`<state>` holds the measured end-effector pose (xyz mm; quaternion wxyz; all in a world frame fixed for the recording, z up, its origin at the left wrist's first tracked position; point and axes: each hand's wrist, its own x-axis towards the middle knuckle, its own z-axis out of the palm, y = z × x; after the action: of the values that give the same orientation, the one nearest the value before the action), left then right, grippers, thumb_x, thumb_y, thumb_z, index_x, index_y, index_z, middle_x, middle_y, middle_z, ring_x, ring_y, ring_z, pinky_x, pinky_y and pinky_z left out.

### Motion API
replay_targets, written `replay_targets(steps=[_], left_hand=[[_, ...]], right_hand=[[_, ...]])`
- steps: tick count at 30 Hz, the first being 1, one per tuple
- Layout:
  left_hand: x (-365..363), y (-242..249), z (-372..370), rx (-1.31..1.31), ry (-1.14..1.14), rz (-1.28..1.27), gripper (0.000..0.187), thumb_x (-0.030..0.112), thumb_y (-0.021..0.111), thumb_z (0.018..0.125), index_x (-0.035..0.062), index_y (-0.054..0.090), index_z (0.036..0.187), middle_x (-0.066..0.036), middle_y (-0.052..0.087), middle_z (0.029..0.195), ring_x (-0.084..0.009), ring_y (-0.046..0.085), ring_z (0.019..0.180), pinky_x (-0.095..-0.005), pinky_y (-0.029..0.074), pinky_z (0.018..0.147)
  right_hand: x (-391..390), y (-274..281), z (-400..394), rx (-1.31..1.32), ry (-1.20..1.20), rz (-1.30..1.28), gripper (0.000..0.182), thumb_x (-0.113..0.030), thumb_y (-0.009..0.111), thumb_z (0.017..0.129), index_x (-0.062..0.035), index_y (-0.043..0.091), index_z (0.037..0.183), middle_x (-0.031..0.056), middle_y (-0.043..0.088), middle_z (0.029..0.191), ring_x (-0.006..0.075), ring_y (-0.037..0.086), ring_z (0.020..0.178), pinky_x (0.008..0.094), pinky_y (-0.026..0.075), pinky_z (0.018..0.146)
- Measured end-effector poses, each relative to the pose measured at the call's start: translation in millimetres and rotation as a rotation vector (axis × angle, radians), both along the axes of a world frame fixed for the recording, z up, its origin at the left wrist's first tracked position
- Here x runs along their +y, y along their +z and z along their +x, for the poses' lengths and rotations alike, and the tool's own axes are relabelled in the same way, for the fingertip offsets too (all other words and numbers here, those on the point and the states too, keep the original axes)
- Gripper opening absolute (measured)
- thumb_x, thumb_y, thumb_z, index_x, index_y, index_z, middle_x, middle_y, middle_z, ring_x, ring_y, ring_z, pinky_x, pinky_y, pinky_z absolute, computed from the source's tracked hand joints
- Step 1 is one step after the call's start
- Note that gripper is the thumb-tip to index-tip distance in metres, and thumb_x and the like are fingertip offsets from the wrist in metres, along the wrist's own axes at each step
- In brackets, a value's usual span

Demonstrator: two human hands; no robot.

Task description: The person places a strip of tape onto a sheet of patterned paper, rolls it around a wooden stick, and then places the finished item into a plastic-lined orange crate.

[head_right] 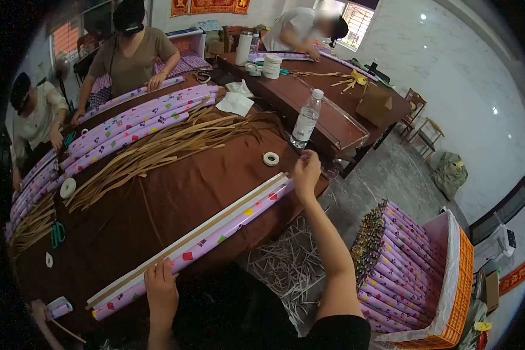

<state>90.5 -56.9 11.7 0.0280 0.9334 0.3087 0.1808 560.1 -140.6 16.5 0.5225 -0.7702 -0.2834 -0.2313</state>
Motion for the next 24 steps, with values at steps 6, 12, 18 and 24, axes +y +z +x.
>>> replay_targets(steps=[6, 12, 18, 24], left_hand=[[0, -5, -1, -0.002, -0.016, -0.020, 0.045, 0.007, 0.068, 0.082, -0.0042, 0.053, 0.123, -0.023, 0.054, 0.129, -0.0333, 0.052, 0.104, -0.0457, 0.042, 0.096], [-4, -3, 0, -0.048, 0.014, -0.004, 0.044, 0.006, 0.066, 0.082, -0.0041, 0.053, 0.123, -0.020, 0.055, 0.124, -0.0350, 0.051, 0.103, -0.0468, 0.040, 0.094], [-5, -6, 1, -0.067, 0.013, -0.025, 0.045, 0.004, 0.066, 0.081, -0.0043, 0.053, 0.123, -0.019, 0.054, 0.122, -0.0352, 0.050, 0.104, -0.0470, 0.040, 0.095], [-3, -8, -2, -0.066, 0.000, -0.050, 0.045, 0.001, 0.065, 0.080, -0.0044, 0.053, 0.123, -0.017, 0.054, 0.119, -0.0353, 0.050, 0.104, -0.0472, 0.040, 0.095]], right_hand=[[30, 13, -119, -0.274, 0.726, -0.530, 0.048, -0.034, 0.081, 0.071, -0.0111, 0.063, 0.109, 0.0104, 0.058, 0.115, 0.0306, 0.050, 0.115, 0.0427, 0.036, 0.096], [62, 14, -137, -0.157, 0.905, -0.944, 0.052, -0.038, 0.083, 0.066, -0.0193, 0.064, 0.111, 0.0048, 0.055, 0.117, 0.0282, 0.047, 0.117, 0.0435, 0.035, 0.096], [74, 16, -146, -0.170, 1.205, -0.976, 0.042, -0.030, 0.075, 0.076, -0.0132, 0.063, 0.113, 0.0061, 0.058, 0.109, 0.0262, 0.052, 0.113, 0.0428, 0.037, 0.095], [91, 16, -161, -0.215, 1.321, -0.986, 0.032, -0.030, 0.076, 0.072, -0.0083, 0.070, 0.095, 0.0090, 0.068, 0.089, 0.0266, 0.062, 0.090, 0.0422, 0.045, 0.079]])
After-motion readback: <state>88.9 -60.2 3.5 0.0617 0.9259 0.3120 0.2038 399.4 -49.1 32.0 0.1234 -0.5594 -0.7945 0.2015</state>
